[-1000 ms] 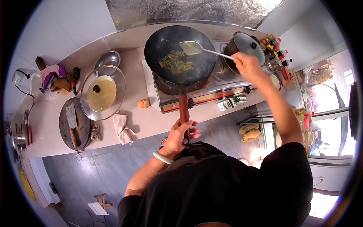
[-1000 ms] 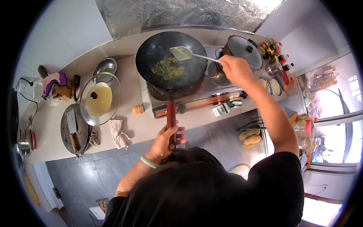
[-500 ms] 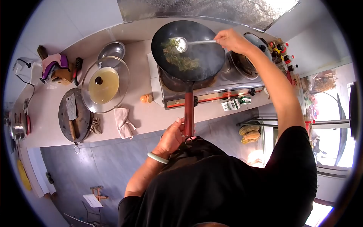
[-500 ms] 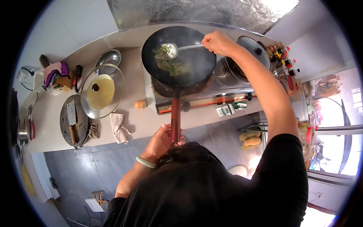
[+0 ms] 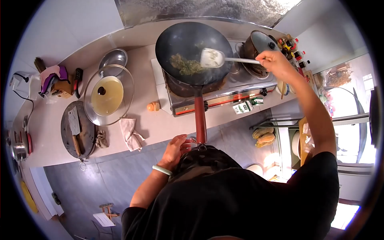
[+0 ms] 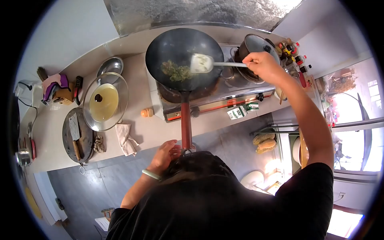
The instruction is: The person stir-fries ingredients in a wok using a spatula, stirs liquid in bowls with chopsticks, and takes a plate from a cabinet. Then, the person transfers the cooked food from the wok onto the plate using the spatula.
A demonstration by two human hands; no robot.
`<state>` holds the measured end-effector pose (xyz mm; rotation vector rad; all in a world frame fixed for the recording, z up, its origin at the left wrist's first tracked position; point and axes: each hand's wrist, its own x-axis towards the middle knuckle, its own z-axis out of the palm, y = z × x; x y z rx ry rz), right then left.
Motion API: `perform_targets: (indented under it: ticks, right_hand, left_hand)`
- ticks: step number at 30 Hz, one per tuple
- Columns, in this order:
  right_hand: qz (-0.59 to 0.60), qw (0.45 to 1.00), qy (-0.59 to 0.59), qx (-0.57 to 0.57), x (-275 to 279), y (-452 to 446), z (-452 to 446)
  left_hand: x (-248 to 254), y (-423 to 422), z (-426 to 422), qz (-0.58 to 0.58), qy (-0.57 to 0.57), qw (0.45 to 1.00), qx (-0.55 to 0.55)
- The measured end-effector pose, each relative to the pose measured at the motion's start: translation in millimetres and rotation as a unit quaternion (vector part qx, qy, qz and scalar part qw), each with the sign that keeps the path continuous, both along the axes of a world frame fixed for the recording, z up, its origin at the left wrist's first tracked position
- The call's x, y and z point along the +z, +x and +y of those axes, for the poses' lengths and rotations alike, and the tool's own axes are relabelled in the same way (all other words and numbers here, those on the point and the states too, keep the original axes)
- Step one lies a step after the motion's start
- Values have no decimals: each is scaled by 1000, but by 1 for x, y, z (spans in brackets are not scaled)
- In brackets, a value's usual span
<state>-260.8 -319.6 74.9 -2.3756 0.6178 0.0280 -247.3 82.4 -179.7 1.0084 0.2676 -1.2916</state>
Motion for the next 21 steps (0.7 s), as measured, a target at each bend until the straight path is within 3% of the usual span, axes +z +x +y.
perform_targets:
  ticks: [3, 4, 8, 11, 14, 17, 21]
  right_hand:
    - [135, 989, 6, -57, 8, 12, -17]
    - [149, 982, 84, -80, 8, 15, -23]
    - [236, 950, 197, -52, -8, 40, -11]
    - [208, 916, 324, -111, -50, 52, 6]
    - [66, 911, 365, -181, -102, 52, 32]
    - [-49, 909, 361, -202, -126, 57, 40]
    - [-82, 933, 293, -191, -112, 49, 48]
  left_hand:
    - [-7, -5, 9, -6, -4, 1000, 7]
    - [-10, -8, 12, -5, 1, 1000, 9]
    - [-29, -21, 27, 7, 5, 1000, 25]
    - [-30, -25, 33, 26, 7, 999, 41]
    - [-28, -28, 36, 44, 10, 997, 56]
    - [-26, -23, 39, 38, 13, 998, 53]
    - [-27, -18, 44, 21, 25, 998, 56]
